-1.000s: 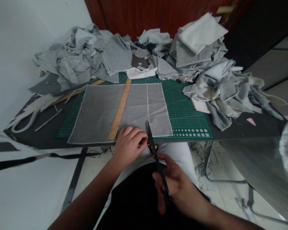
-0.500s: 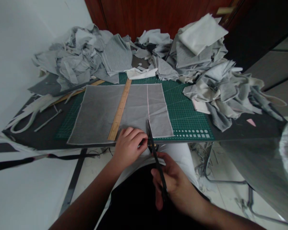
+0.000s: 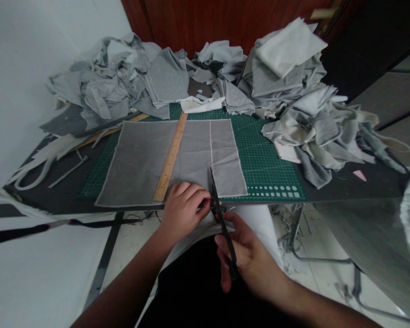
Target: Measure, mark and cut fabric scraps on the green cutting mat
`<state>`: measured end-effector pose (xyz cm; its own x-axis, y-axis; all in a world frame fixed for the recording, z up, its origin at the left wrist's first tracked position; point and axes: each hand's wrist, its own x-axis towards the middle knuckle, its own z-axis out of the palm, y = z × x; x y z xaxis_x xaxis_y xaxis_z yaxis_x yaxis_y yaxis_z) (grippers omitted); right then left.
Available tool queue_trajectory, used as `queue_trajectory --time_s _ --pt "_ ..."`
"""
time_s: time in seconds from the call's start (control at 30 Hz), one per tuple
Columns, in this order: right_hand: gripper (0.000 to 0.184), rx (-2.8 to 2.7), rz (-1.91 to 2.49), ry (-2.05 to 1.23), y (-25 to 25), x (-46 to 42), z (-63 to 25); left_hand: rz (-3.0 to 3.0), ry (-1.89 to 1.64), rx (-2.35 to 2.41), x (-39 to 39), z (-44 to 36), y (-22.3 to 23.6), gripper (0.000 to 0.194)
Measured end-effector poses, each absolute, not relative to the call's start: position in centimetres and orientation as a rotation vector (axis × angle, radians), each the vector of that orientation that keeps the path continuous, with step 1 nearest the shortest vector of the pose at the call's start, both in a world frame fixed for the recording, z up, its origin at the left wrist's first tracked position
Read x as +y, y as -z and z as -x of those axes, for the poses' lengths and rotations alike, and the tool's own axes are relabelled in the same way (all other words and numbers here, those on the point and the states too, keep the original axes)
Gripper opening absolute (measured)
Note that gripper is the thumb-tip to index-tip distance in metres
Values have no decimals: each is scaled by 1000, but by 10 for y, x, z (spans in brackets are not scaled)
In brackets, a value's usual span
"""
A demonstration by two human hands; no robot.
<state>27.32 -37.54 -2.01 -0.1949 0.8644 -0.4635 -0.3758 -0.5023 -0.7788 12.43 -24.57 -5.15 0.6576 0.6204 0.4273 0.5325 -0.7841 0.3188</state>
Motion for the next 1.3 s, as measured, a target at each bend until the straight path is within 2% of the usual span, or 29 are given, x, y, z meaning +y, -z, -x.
queue_trajectory --time_s 0.13,0.57,0.77,1.3 --pt "70 -660 1172 -1802 21 -375 -274 -2706 -774 952 -246 -124 51 3" --pt "77 -648 1174 -1777 24 -365 -271 -2707 -792 955 -246 -124 52 4" --pt "72 -683 1193 -1761 23 -361 -274 -2708 -782 965 -246 -123 52 7" --pt "77 -657 1176 -1756 23 -357 -273 -2701 -775 964 -246 -122 52 8"
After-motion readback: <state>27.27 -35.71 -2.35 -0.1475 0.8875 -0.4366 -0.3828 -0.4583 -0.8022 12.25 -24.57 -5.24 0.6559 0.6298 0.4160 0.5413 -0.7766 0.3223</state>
